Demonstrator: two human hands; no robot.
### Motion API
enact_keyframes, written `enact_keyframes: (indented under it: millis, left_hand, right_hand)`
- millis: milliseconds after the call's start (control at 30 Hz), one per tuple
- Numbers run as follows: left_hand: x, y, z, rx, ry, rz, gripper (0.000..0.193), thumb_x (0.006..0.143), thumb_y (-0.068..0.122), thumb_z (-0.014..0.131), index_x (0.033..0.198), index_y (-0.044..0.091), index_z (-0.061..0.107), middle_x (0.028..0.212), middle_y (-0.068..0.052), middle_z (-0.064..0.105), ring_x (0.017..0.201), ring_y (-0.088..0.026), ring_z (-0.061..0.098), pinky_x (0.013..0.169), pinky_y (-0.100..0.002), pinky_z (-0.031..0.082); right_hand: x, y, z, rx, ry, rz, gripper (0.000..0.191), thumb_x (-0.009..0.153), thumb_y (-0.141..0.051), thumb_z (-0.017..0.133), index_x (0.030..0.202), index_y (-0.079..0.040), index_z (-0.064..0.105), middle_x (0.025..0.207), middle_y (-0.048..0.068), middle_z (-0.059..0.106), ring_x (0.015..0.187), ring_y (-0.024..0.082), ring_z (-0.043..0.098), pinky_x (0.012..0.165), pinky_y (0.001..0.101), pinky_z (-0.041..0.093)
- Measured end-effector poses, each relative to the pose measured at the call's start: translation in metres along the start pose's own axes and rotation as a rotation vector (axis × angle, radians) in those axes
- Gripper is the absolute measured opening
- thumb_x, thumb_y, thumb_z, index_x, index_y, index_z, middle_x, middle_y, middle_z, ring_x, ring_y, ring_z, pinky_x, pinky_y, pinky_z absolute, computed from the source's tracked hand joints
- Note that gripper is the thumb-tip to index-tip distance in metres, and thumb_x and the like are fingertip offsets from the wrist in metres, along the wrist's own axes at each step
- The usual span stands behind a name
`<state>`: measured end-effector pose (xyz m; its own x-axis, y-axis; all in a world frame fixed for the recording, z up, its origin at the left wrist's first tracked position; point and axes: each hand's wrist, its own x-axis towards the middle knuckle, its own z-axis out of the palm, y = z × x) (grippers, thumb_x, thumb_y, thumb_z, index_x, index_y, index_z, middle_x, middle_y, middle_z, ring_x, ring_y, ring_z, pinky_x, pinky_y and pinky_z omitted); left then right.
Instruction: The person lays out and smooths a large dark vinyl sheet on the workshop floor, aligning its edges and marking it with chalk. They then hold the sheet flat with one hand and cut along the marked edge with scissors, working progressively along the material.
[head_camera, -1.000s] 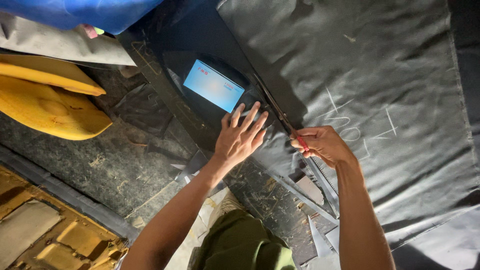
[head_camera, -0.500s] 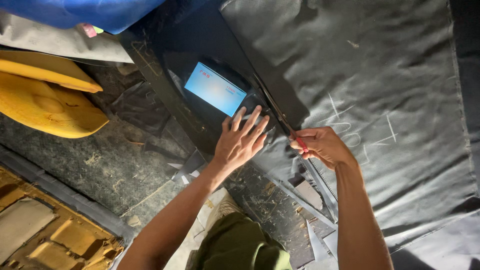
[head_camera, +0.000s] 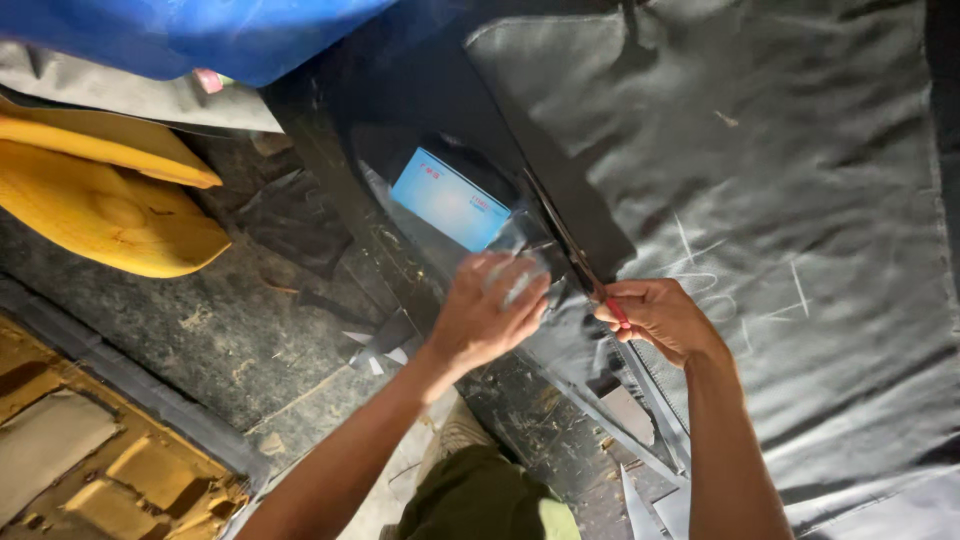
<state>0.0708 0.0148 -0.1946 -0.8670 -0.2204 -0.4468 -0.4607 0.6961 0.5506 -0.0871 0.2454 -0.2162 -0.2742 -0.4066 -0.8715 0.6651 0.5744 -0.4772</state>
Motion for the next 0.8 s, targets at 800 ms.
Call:
enact_keyframes:
  millis: [800]
  left_hand:
    - [0.084, -0.040, -0.101, 0.521, 0.173, 0.357, 0.063, 0.094, 0.071, 0.053, 0.122, 0.019, 0.074, 0.120, -0.011, 0.065, 0.105, -0.035, 0.062, 0.093, -0.063, 0.043]
  right_hand:
    - [0.007, -0.006, 0.003, -0.033, 0.031, 0.035, 0.045, 0.070, -0.013, 0.087, 0.108, 0.008, 0.077, 0.071, 0.011, 0.072, 0.059, 0.018, 0.062, 0.057, 0.0326, 0.054]
